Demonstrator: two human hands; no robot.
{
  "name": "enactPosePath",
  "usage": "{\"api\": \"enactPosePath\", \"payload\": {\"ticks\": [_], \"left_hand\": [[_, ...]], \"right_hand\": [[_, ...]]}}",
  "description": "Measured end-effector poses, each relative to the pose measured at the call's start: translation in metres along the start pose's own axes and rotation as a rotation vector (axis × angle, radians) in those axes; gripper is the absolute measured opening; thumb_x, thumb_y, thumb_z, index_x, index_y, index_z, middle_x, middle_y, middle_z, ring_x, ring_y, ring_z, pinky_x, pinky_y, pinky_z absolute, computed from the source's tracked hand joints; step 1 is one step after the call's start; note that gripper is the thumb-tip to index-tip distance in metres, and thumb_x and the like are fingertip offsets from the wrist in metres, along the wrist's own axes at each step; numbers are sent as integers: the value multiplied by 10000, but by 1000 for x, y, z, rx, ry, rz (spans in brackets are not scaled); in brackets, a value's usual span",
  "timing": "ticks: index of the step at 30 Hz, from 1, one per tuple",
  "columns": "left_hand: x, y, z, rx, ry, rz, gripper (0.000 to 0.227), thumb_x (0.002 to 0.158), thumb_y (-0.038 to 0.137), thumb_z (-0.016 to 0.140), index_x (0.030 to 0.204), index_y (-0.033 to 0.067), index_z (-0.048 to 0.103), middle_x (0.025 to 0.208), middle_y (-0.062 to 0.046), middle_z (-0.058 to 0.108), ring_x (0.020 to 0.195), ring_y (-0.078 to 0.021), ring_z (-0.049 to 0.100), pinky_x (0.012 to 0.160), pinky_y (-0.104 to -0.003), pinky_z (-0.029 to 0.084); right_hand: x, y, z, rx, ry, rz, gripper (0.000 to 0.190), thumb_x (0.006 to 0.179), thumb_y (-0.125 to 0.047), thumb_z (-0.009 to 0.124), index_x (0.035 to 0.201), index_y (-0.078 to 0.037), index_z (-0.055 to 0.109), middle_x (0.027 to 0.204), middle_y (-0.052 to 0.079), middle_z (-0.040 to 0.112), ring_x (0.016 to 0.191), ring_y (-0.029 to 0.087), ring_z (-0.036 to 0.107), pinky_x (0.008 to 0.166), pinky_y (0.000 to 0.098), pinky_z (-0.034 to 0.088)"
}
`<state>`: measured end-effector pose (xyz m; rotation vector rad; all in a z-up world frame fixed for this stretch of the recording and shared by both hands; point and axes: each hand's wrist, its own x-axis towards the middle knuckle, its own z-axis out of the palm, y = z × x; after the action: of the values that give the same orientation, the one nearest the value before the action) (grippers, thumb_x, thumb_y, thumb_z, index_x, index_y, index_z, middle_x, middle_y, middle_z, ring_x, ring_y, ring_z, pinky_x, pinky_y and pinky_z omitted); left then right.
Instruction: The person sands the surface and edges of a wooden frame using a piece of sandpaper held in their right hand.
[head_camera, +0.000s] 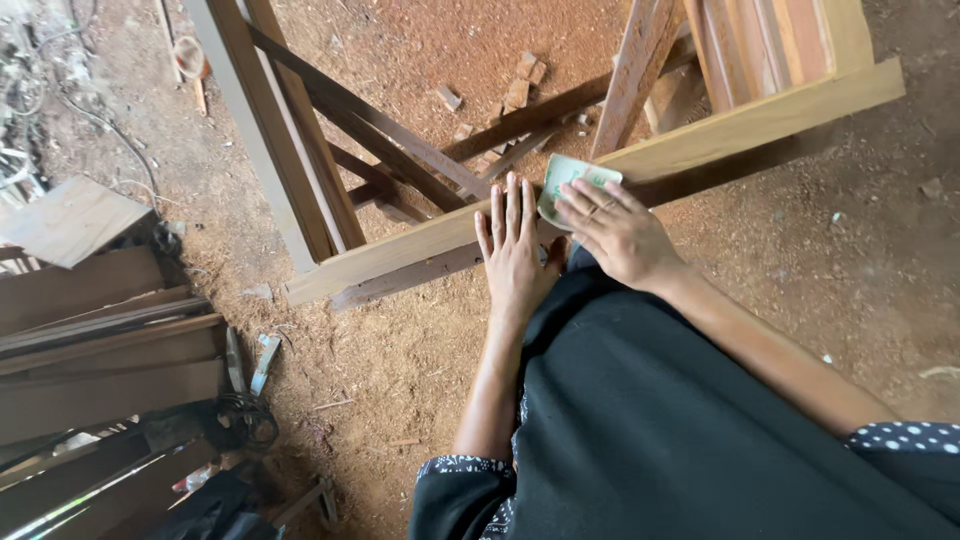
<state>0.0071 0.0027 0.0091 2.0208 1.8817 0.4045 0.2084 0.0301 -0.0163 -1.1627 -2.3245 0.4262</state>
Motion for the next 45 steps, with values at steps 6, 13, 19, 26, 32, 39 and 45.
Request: {"api": "enactPosePath", "payload": {"ticks": [6,13,19,26,32,39,45], "left_hand": [[-10,4,-2,38,124,-77,948,872,410,738,1614,97,237,1697,-179,154,1583,-346,105,1256,-607,68],[-21,13,-2,66,82,-232,986,854,417,756,1631,110,232,1717,-134,169,1603,-302,115,1284,-593,65],[-35,6,-10,62,32,-283,990,830,381,749,1618,75,233,1711,-146,165,1599,-310,129,1288,-565,54],[-33,-18,-12,73,61,-181,964,834,416,755,1603,90,274,1691,-127,225,1579,-282,175,1280,-567,100],[-29,-46,-20,-85,46,-1,913,925,355,711,1646,29,256,1740,-157,227,1638,-286,177,1337,-512,170],[-32,-71,-38,-51,-2,46,926,875,346,708,1598,-10,252,1700,-160,210,1593,-290,173,1294,-555,131],[-34,-82,-47,-77,-23,113,930,879,360,694,1594,-29,244,1699,-176,192,1596,-303,157,1294,-546,124]], "right_hand": [[10,33,-35,-172,30,294,330,1140,-146,573,1438,-17,630,1492,153,608,1443,320,526,1264,474,357],[16,-7,-6,39,-71,-105,451,995,-215,643,1401,-19,641,1452,172,632,1407,319,537,1200,494,354],[28,0,2,-65,34,64,436,1018,-174,674,1427,-37,618,1477,164,616,1424,328,521,1230,496,325],[27,-19,1,-72,-100,69,413,1049,-186,647,1430,-33,606,1514,142,575,1467,308,490,1265,488,310],[26,-64,44,-50,-93,-50,461,1011,-198,622,1414,24,605,1523,192,574,1459,297,479,1242,492,269],[22,-56,34,-269,120,272,365,1084,-151,615,1418,-5,632,1528,170,609,1496,314,508,1266,512,317],[16,-69,44,-81,113,268,408,1106,-235,524,1473,-68,593,1444,138,631,1433,290,534,1267,535,329]]}}
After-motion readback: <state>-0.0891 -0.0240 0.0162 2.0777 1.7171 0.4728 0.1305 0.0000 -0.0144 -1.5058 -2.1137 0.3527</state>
